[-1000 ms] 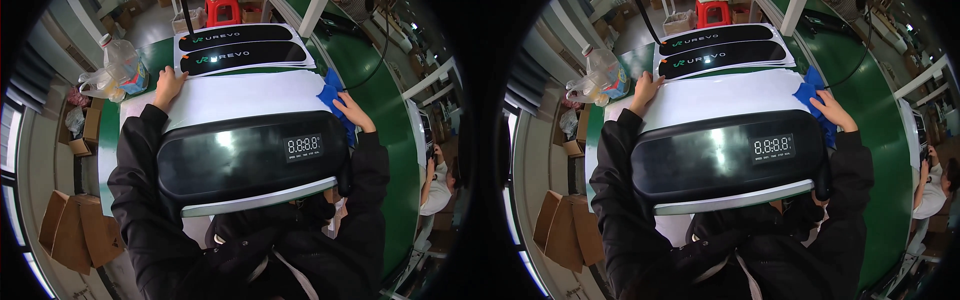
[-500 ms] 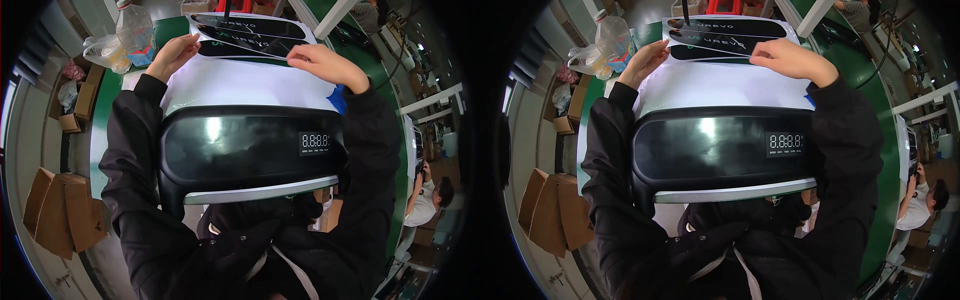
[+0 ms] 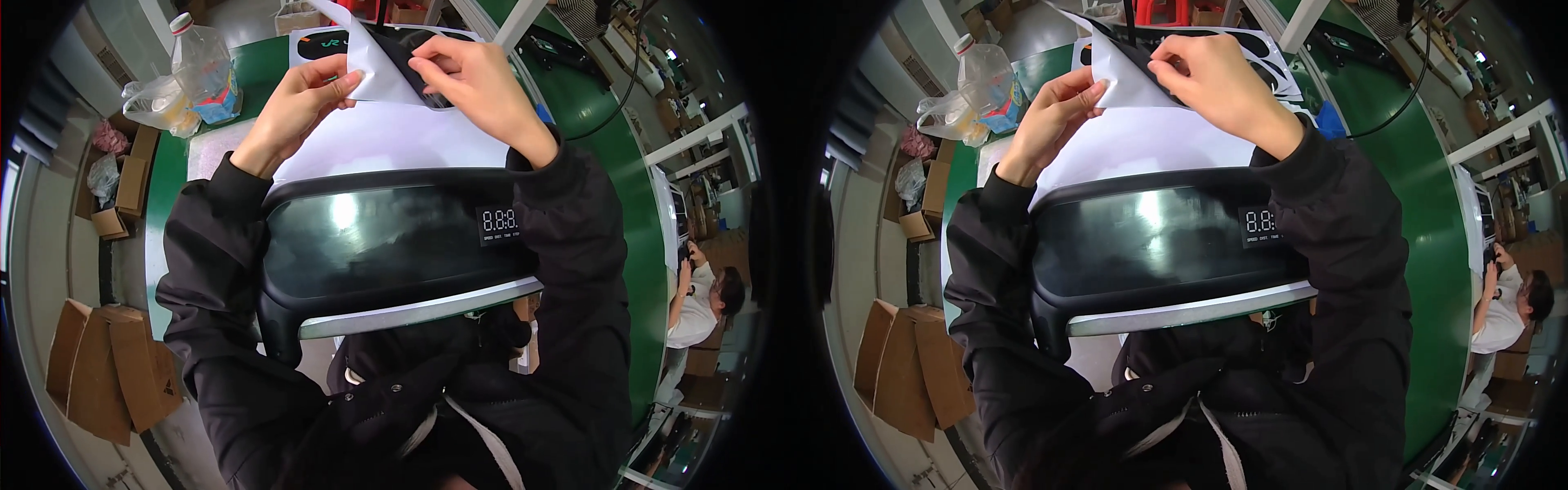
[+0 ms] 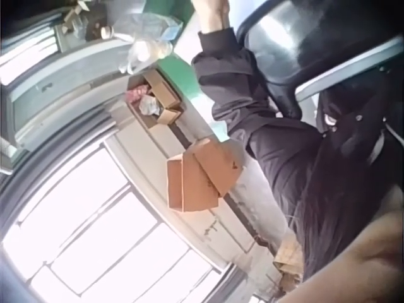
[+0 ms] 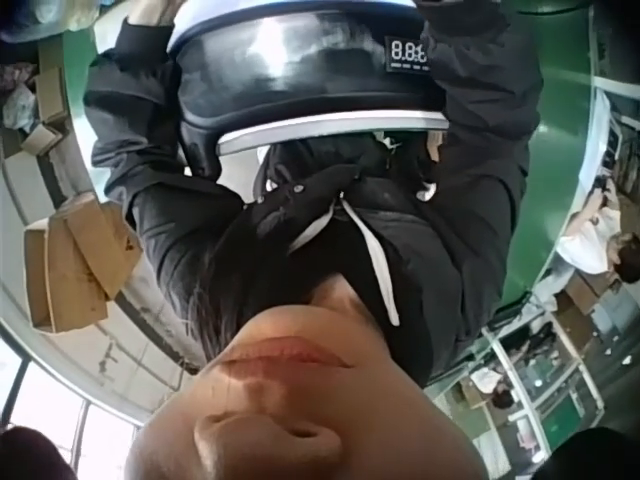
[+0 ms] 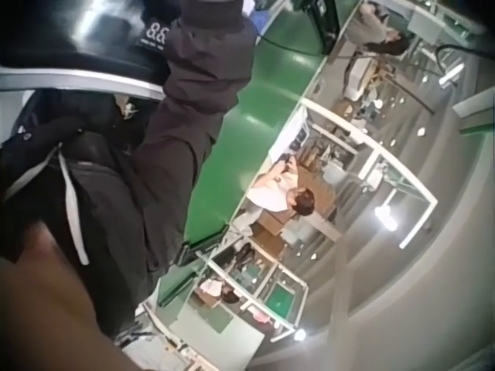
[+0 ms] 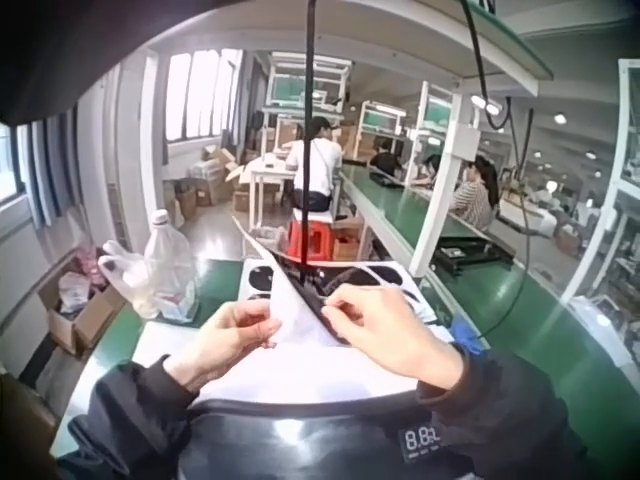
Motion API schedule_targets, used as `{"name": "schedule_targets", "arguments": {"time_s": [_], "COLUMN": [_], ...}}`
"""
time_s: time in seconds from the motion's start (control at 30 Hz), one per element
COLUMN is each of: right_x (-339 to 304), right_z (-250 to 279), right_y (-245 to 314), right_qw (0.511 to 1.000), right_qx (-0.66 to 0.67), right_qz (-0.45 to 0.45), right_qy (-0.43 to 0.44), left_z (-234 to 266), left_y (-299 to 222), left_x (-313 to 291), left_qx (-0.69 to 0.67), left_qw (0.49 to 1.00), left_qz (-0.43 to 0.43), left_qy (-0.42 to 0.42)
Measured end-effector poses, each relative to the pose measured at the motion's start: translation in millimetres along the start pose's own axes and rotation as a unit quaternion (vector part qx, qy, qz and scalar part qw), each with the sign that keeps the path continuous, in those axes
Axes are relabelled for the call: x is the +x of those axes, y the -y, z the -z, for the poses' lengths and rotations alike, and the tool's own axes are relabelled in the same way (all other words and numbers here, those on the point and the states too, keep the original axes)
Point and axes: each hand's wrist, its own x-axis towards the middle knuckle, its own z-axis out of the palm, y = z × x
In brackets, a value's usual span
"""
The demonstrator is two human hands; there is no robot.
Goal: The recorder is assembling a black panel onto a white base of a piece of equipment on a factory assembly line.
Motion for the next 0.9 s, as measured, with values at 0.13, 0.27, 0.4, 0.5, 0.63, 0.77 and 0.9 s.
{"name": "schedule_targets", "arguments": {"time_s": [0.13,0.27,0.4,0.5,0.63,0.77,0.9], "right_x": [-17,-63,-123,-162,-213,-248,-256], "right_z": [63,168,256,316,370,393,388], "right_y": [-41,-120,-178,-231,-269,-283,-269], "right_qw": [0.980,0.932,0.846,0.801,0.739,0.681,0.670], "right_qx": [0.139,0.178,0.204,0.251,0.300,0.375,0.407], "right_qz": [-0.100,-0.144,-0.166,-0.182,-0.197,-0.174,-0.131], "right_qy": [-0.101,-0.282,-0.463,-0.512,-0.571,-0.605,-0.606], "left_z": [25,67,85,111,105,68,72], "left_y": [12,42,55,69,76,59,59], "left_x": [12,32,39,37,37,19,15], "left_qx": [0.037,-0.019,0.077,0.320,0.584,0.635,0.708], "left_qw": [0.999,0.996,0.981,0.915,0.763,0.724,0.698], "left_qz": [0.004,0.055,0.075,0.028,-0.097,-0.147,-0.033], "left_qy": [-0.015,-0.067,-0.165,-0.243,-0.259,-0.226,-0.103]}}
